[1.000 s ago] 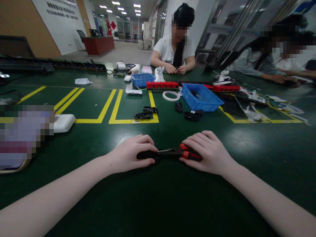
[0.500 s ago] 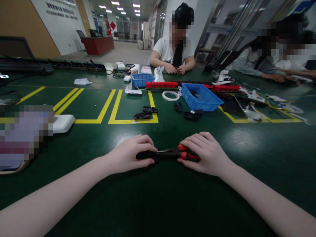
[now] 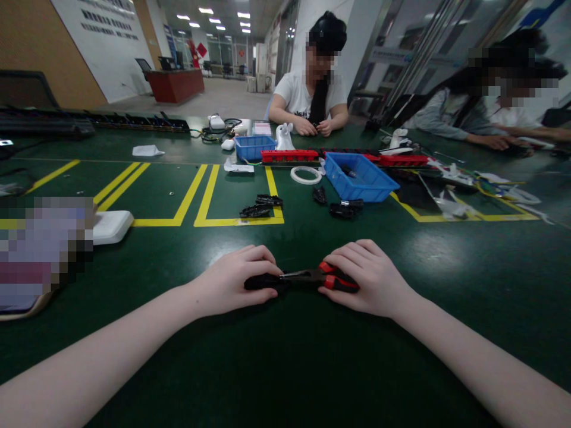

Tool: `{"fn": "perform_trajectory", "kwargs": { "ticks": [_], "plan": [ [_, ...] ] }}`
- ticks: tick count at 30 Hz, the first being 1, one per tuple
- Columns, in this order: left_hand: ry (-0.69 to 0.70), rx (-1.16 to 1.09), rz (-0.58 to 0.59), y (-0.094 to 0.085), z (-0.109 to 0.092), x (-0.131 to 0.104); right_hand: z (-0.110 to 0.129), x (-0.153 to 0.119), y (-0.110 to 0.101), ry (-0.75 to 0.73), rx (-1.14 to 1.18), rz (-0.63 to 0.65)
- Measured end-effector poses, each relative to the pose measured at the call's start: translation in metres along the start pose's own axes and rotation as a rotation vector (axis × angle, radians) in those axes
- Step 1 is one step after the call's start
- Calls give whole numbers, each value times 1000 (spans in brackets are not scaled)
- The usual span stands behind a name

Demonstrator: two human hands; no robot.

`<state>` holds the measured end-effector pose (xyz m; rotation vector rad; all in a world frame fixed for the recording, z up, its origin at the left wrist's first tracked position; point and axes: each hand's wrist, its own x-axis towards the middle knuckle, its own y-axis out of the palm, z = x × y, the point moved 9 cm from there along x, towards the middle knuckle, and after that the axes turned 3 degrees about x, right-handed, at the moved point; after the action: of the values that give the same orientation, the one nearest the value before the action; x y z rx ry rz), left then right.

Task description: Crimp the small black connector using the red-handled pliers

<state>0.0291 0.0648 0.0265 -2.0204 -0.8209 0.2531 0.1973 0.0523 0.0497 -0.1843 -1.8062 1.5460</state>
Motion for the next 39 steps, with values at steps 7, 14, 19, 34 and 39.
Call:
{"fn": "perform_trajectory", "kwargs": {
  "ticks": [7, 14, 19, 34, 39],
  "plan": [
    [-3, -1, 0, 0, 1, -1, -1, 0, 0, 7, 14, -6],
    [-19, -41, 8, -1, 1, -1, 2, 0, -5, -13, -49, -45],
    [-37, -63, 20, 0, 3, -1, 1, -1, -8, -8, -55, -68],
    [-44, -91, 23, 1, 5, 0, 5, -3, -7, -64, -108, -89],
    [-49, -96, 23, 1, 6, -1, 5, -1, -4, -58, -54, -51]
  ]
}}
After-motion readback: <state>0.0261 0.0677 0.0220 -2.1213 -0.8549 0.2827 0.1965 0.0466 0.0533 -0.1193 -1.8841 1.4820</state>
